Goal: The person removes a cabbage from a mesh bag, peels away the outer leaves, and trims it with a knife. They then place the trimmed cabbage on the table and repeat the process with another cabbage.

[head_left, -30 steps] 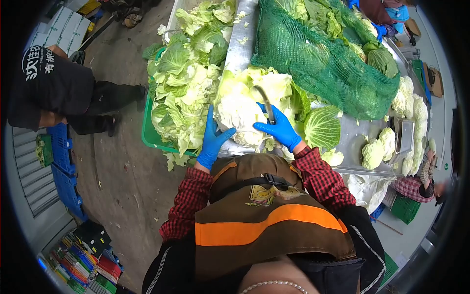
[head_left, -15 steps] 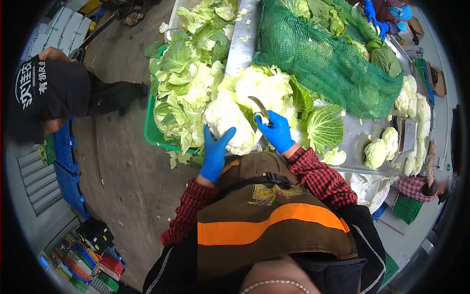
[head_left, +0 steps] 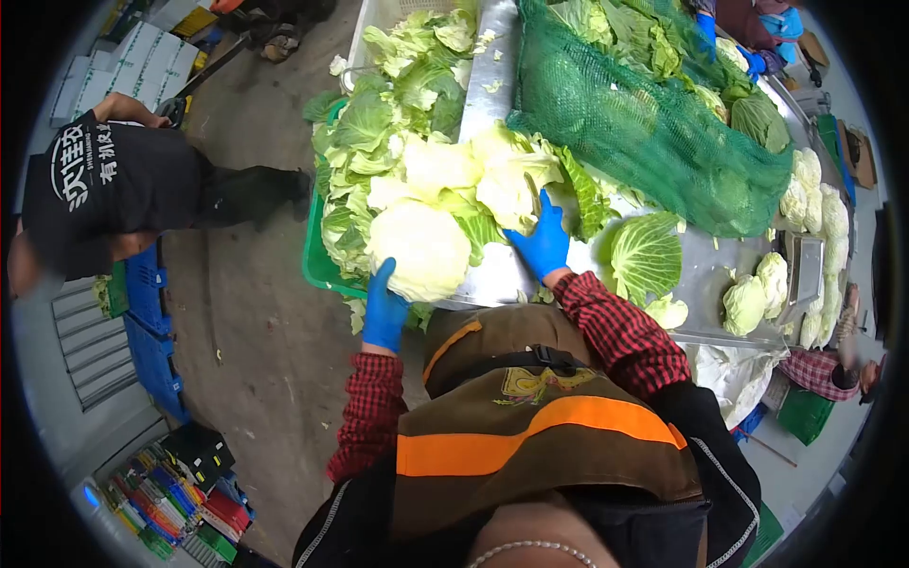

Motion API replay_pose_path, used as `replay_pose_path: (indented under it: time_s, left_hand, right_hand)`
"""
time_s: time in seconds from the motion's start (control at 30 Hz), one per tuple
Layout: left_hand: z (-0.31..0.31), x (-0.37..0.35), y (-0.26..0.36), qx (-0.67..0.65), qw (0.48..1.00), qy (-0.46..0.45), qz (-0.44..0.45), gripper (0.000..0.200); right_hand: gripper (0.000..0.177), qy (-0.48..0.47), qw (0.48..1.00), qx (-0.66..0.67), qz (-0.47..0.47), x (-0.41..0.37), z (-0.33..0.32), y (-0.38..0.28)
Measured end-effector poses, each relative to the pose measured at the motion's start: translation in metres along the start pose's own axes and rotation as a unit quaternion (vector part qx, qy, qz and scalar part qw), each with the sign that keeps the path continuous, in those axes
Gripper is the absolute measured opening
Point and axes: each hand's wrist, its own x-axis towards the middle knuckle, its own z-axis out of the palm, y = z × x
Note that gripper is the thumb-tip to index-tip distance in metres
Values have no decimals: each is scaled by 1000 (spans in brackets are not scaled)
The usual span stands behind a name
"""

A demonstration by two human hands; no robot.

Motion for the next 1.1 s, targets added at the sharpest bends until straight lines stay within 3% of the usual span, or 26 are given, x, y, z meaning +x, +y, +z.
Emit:
replay_pose_path:
  time_s: [0.13, 0.2, 0.27, 0.33, 0.4, 0.47, 0.5, 0.53, 0.6, 0.63, 0.7, 0.73, 0.77, 0.8, 0.83, 0.87, 0.9, 0.93, 0.97, 1.0, 1.07, 1.1]
  left_hand:
    - [3, -16, -5, -49, 999, 4, 16, 66]
    - [8, -21, -4, -81, 996, -21, 4, 66]
    - [15, -24, -2, -110, 993, -46, -7, 66]
    - [20, -26, 1, -122, 991, -52, -10, 69]
    - [23, -29, 7, -112, 993, -43, 15, 72]
    - [27, -32, 15, -112, 992, -36, 42, 75]
    - [28, -35, 20, -61, 994, -57, 70, 77]
    - [29, -37, 24, -10, 993, -75, 95, 79]
    - [30, -39, 31, -31, 993, -84, 73, 83]
    - [33, -40, 33, 21, 991, -108, 76, 86]
    - [49, -42, 39, 73, 985, -136, 74, 89]
    - [66, -44, 45, 233, 948, -168, 134, 91]
    - [83, -46, 49, 384, 882, -196, 191, 93]
    - [99, -48, 51, 382, 882, -202, 188, 93]
    - [114, -50, 52, 511, 790, -224, 253, 94]
    - [124, -49, 49, 625, 674, -238, 313, 95]
    - [125, -43, 41, 623, 675, -243, 312, 95]
    - [121, -34, 29, 678, 605, -255, 332, 92]
    - [117, -26, 19, 727, 529, -264, 350, 89]
    - [115, -20, 10, 758, 487, -275, 336, 90]
    - [92, -1, -12, 780, 429, -303, 340, 85]
    - [91, -3, -15, 779, 429, -306, 339, 85]
  right_hand:
    - [109, 33, 998, 60, -18, 32, 39, -22]
    - [109, -3, 992, 128, -9, 50, 49, -35]
    - [108, -92, 975, 188, -74, 68, 56, -55]
    - [95, -200, 938, 229, -166, 90, 57, -67]
    - [73, -247, 929, 256, -102, 99, 38, -88]
    - [52, -229, 898, 374, 35, 88, 2, -107]
    - [41, -215, 904, 370, 17, 78, -20, -115]
    - [44, -271, 884, 380, 1, 74, -35, -113]
    - [48, -338, 872, 352, -33, 52, -61, -116]
    - [48, -337, 874, 350, -29, 46, -65, -113]
    - [48, -377, 871, 309, 59, 36, -72, -103]
    - [48, -372, 873, 309, 62, 31, -75, -98]
    - [49, -389, 819, 412, 97, 26, -78, -90]
    - [50, -399, 752, 509, 130, 23, -80, -81]
    - [44, -416, 716, 549, 116, 25, -79, -71]
    - [44, -412, 718, 548, 118, 27, -83, -60]
    - [41, -375, 787, 482, 82, 24, -98, -66]
    - [38, -334, 847, 412, 47, 21, -107, -67]
    - [31, -354, 824, 438, 65, 30, -95, -40]
    - [31, -351, 824, 439, 69, 29, -78, -23]
    - [30, -173, 897, 407, 17, 26, -57, -2]
    - [32, -196, 899, 389, 44, 23, -62, 1]
